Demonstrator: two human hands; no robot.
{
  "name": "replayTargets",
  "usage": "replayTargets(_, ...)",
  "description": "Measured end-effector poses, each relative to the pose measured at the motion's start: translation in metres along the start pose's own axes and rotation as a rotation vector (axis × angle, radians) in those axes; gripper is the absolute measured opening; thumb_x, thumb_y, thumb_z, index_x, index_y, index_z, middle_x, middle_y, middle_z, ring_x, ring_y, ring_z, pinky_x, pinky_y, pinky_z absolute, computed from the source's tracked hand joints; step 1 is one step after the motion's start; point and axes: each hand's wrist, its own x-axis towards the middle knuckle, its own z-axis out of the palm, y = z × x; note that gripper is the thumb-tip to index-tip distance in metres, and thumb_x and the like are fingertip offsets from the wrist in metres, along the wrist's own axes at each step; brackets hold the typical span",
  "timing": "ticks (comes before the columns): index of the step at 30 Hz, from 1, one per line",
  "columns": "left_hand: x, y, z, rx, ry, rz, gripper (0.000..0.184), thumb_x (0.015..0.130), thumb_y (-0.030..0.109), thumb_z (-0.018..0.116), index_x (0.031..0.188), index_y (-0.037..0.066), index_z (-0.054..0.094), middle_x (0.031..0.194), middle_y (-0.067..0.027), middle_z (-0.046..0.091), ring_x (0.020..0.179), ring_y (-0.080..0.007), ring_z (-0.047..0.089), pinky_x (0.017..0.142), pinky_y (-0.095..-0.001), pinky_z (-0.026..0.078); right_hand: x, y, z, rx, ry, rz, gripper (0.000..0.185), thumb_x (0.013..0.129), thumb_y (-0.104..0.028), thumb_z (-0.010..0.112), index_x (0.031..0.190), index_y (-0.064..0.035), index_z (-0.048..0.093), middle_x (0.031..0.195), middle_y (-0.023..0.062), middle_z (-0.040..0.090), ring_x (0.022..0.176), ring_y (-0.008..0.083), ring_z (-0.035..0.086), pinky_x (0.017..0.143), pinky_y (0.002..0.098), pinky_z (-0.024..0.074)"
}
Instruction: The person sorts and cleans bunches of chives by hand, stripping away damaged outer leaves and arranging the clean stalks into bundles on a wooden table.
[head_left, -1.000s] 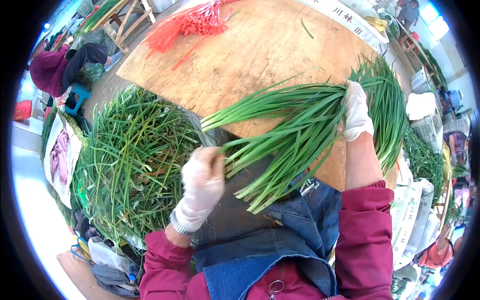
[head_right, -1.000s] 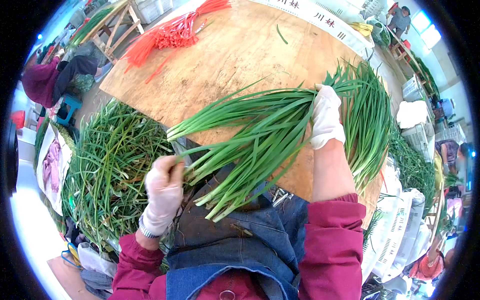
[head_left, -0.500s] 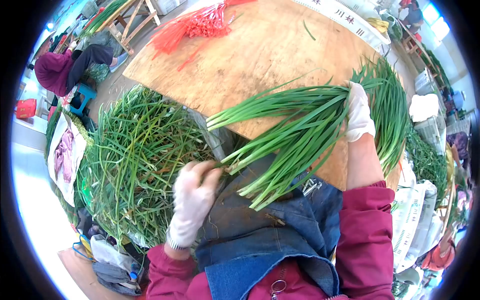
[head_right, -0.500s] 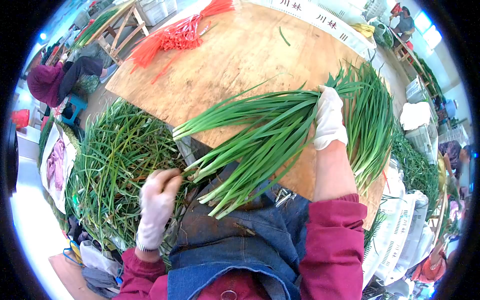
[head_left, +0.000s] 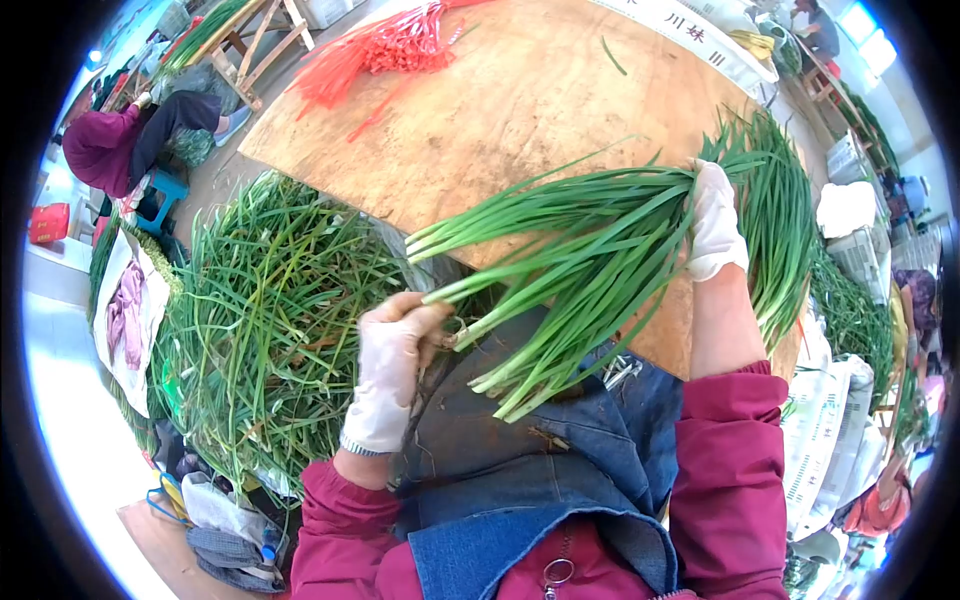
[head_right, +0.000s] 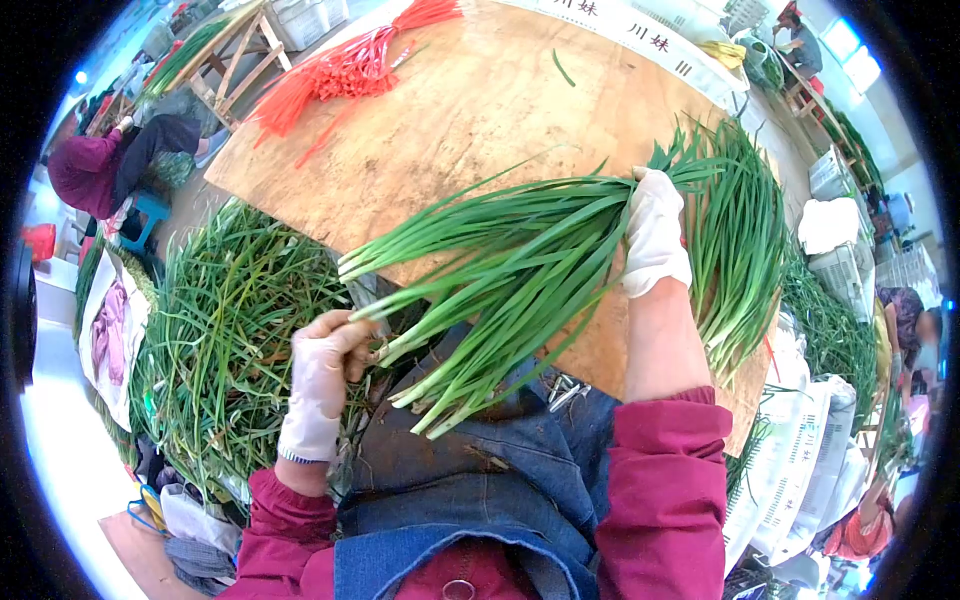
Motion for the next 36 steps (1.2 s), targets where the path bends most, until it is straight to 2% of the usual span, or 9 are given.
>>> replayTargets(4, -0.007, -0.002, -0.016, 0.158, 0.442, 0.301, 0.012, 0.083, 0.01, 0.058, 0.084, -0.001, 0.064, 0.056, 0.002, 0.049, 0.044, -0.0044, 0.037, 0.041, -0.0195, 0.026, -0.005, -0.003, 0.001, -0.086, 0.056, -0.044, 0.021, 0.082, -0.024, 0.05, 0.078, -0.0048, 0.058, 0.066, 0.0043, 0.055, 0.055, 0.0181, 0.05, 0.052, 0.0323, 0.0415)
replayTargets(8, -0.02, -0.003, 0.003, 0.863, 0.183, 1.06, 0.02, 0.072, 0.011, 0.07, 0.09, 0.004, 0.064, 0.08, -0.0101, 0.059, 0.068, -0.0238, 0.056, 0.058, -0.0335, 0.045, -0.015, -0.006, 0.005, -0.034, 0.039, -0.02, 0.022, 0.082, -0.026, 0.051, 0.077, -0.0053, 0.058, 0.066, 0.0043, 0.054, 0.055, 0.0176, 0.05, 0.05, 0.0325, 0.0402)
replayTargets(11, -0.009, -0.009, 0.026, 0.898, 0.034, 1.04, 0.032, 0.066, 0.007, 0.071, 0.096, 0.006, 0.063, 0.078, -0.0099, 0.058, 0.073, -0.0276, 0.058, 0.063, -0.036, 0.047, -0.01, -0.001, 0.002, 0.053, 0.011, -0.046, 0.02, 0.078, -0.022, 0.055, 0.073, -0.0026, 0.057, 0.065, 0.0054, 0.054, 0.055, 0.0171, 0.048, 0.052, 0.033, 0.0389)
replayTargets(15, 0.002, -0.029, 0.028, 0.178, -0.04, 0.525, 0.011, 0.075, -0.001, 0.066, 0.086, -0.001, 0.066, 0.078, -0.0071, 0.061, 0.072, -0.0144, 0.056, 0.066, -0.0255, 0.045, -0.005, 0.002, 0.0, -0.152, 0.076, -0.118, 0.025, 0.079, -0.031, 0.052, 0.075, -0.0061, 0.055, 0.064, 0.0046, 0.051, 0.054, 0.0184, 0.047, 0.05, 0.0329, 0.0381)
replayTargets(18, 0.001, -0.033, 0.034, -0.095, 0.024, 0.243, 0.015, 0.077, 0.001, 0.066, 0.092, 0.0, 0.064, 0.078, -0.0059, 0.063, 0.07, -0.0106, 0.056, 0.065, -0.0239, 0.045, -0.008, 0.0, 0.003, -0.166, 0.104, -0.125, 0.025, 0.079, -0.031, 0.053, 0.075, -0.0058, 0.055, 0.064, 0.0048, 0.05, 0.054, 0.0189, 0.046, 0.052, 0.033, 0.0375)
replayTargets(25, -0.005, -0.015, 0.035, 0.572, 0.067, 0.564, 0.01, 0.075, 0.008, 0.065, 0.081, 0.003, 0.059, 0.066, -0.0122, 0.06, 0.054, -0.0211, 0.059, 0.054, -0.0296, 0.047, -0.009, 0.0, 0.001, -0.179, 0.073, -0.163, 0.024, 0.077, -0.028, 0.055, 0.074, -0.0046, 0.056, 0.065, 0.0044, 0.052, 0.059, 0.0175, 0.047, 0.055, 0.0323, 0.038)
replayTargets(28, -0.004, -0.008, 0.033, 0.762, 0.075, 0.694, 0.009, 0.077, 0.004, 0.062, 0.084, 0.0, 0.059, 0.067, -0.0055, 0.059, 0.058, -0.0066, 0.051, 0.055, -0.0234, 0.044, -0.006, -0.001, 0.0, -0.139, 0.052, -0.117, 0.022, 0.077, -0.023, 0.056, 0.069, -0.0018, 0.055, 0.064, 0.0058, 0.053, 0.057, 0.017, 0.047, 0.055, 0.033, 0.0386)
replayTargets(31, -0.001, -0.01, 0.028, 0.758, 0.18, 0.777, 0.007, 0.073, 0.004, 0.062, 0.079, 0.003, 0.059, 0.062, -0.0152, 0.058, 0.053, -0.0287, 0.058, 0.05, -0.0337, 0.046, -0.01, -0.007, 0.002, -0.139, 0.024, -0.056, 0.023, 0.078, -0.022, 0.054, 0.073, 0.0007, 0.059, 0.067, 0.0081, 0.058, 0.057, 0.0186, 0.052, 0.056, 0.0328, 0.0416)
replayTargets(36, -0.028, 0.025, -0.046, 0.714, 0.303, 0.607, 0.005, 0.075, 0.001, 0.06, 0.08, 0.0, 0.06, 0.066, -0.0118, 0.059, 0.058, -0.0144, 0.054, 0.053, -0.0272, 0.043, -0.005, -0.006, 0.001, 0.033, -0.084, 0.076, 0.024, 0.08, -0.018, 0.051, 0.077, 0.0028, 0.061, 0.07, 0.0111, 0.063, 0.057, 0.0209, 0.058, 0.056, 0.0317, 0.0464)
